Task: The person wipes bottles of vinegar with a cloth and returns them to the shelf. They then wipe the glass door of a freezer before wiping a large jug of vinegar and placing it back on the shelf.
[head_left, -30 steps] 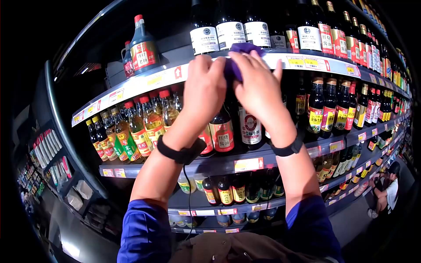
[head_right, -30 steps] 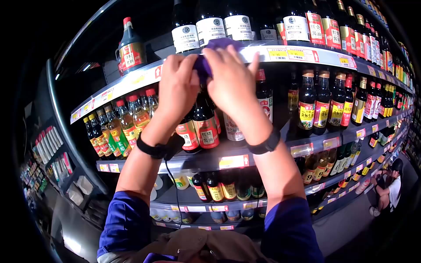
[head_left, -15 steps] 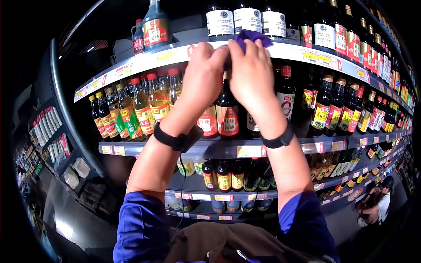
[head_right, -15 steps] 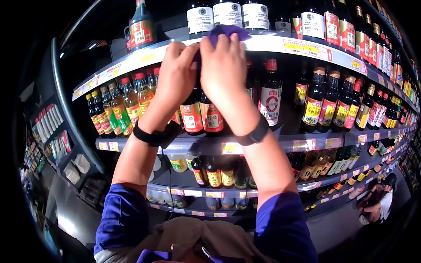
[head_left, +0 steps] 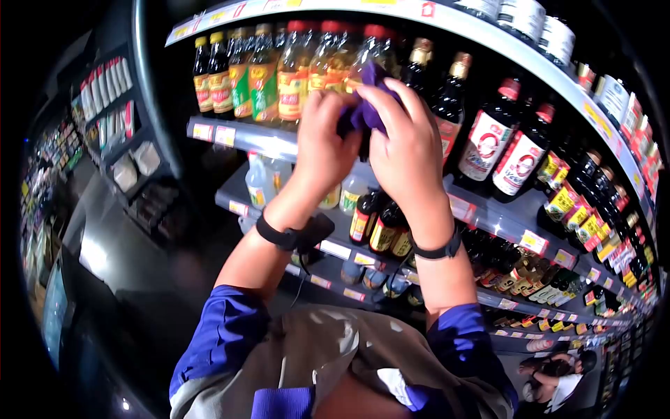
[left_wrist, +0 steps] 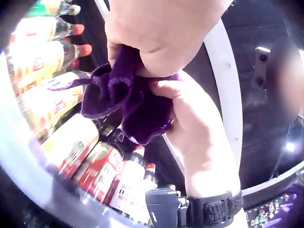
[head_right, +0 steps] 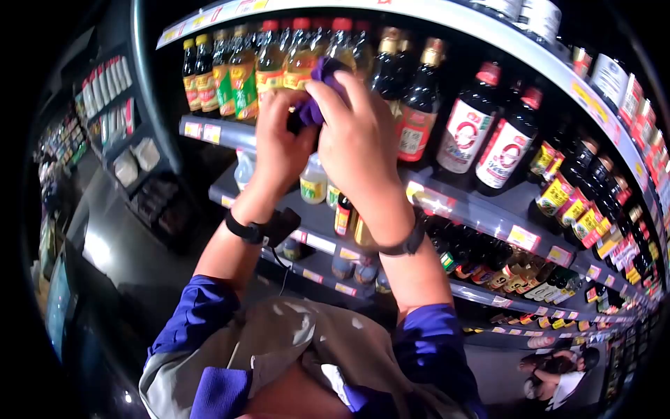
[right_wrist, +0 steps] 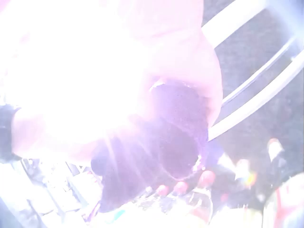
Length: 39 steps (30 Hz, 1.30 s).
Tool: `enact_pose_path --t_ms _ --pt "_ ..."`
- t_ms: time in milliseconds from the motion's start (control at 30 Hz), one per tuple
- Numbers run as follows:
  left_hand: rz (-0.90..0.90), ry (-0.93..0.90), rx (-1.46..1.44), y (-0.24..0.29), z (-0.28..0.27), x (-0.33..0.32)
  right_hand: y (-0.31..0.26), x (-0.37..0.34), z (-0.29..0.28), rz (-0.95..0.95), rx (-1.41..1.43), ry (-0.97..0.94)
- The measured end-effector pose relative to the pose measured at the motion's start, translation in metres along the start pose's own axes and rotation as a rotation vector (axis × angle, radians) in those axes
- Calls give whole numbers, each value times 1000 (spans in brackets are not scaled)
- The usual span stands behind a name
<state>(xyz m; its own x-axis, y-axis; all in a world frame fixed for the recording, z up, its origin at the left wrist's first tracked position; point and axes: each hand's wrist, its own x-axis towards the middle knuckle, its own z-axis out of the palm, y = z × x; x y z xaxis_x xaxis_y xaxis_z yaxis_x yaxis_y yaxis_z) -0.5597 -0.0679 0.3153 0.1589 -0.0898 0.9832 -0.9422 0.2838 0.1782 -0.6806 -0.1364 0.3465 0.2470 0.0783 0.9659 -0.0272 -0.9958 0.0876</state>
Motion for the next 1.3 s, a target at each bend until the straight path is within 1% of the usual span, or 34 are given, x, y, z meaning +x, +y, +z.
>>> enact_pose_path --t_ms 33,133,167,200,233,300,367,433,500,567,667,733,767,833,867,900,933,967,1000,1100,1167,1200,1233,1300 --pt "3 -7 -43 1 0 -16 -5 -18 -1 45 45 -53" --pt "-64 -125 -22 -7 8 -65 -10 -68 9 151 64 -103" --pt "-90 -172 -25 -11 12 -78 -9 -84 17 147 28 -92" --pt "-87 -178 -18 -13 16 -86 -10 -96 25 204 29 -96" --pt "-135 -213 -13 -17 18 -95 -11 -107 33 260 26 -101" --pt "-211 -232 28 -25 21 -110 -14 -121 46 314 -47 -201" --pt "-219 -229 58 -35 19 -120 -15 -129 59 347 -111 -276" --pt "-205 -223 84 -48 13 -128 -18 -131 70 355 -119 -289" --pt "-231 -248 117 -59 5 -132 -22 -130 82 348 -121 -295" --pt "-236 -215 131 -74 -3 -136 -28 -127 96 334 -110 -305" --pt "-314 -257 207 -91 -22 -137 -36 -124 122 273 -125 -297" --pt "-341 -265 171 -105 -36 -135 -40 -122 143 245 -116 -284" --pt "-348 -279 169 -112 -44 -133 -44 -119 151 247 -105 -311" --pt "-339 -256 141 -130 -55 -130 -47 -115 179 209 -98 -254" --pt "-294 -255 159 -143 -60 -129 -51 -110 188 214 -104 -249" --pt "-250 -250 175 -153 -66 -130 -53 -108 200 191 -126 -197" --pt "-319 -246 114 -156 -72 -126 -57 -107 211 185 -117 -176" --pt "-333 -255 131 -162 -80 -123 -60 -104 222 173 -110 -150" --pt "-328 -267 141 -172 -88 -122 -64 -103 230 160 -132 -180" --pt "-310 -280 150 -192 -110 -121 -81 -99 252 192 -99 -185" --pt "-357 -310 153 -201 -122 -121 -90 -98 267 208 -104 -185" --pt "-326 -294 166 -204 -126 -119 -94 -96 271 216 -89 -191" --pt "-333 -289 144 -206 -129 -119 -97 -95 273 224 -74 -197" --pt "-260 -293 194 -209 -134 -117 -101 -95 276 249 -82 -194"
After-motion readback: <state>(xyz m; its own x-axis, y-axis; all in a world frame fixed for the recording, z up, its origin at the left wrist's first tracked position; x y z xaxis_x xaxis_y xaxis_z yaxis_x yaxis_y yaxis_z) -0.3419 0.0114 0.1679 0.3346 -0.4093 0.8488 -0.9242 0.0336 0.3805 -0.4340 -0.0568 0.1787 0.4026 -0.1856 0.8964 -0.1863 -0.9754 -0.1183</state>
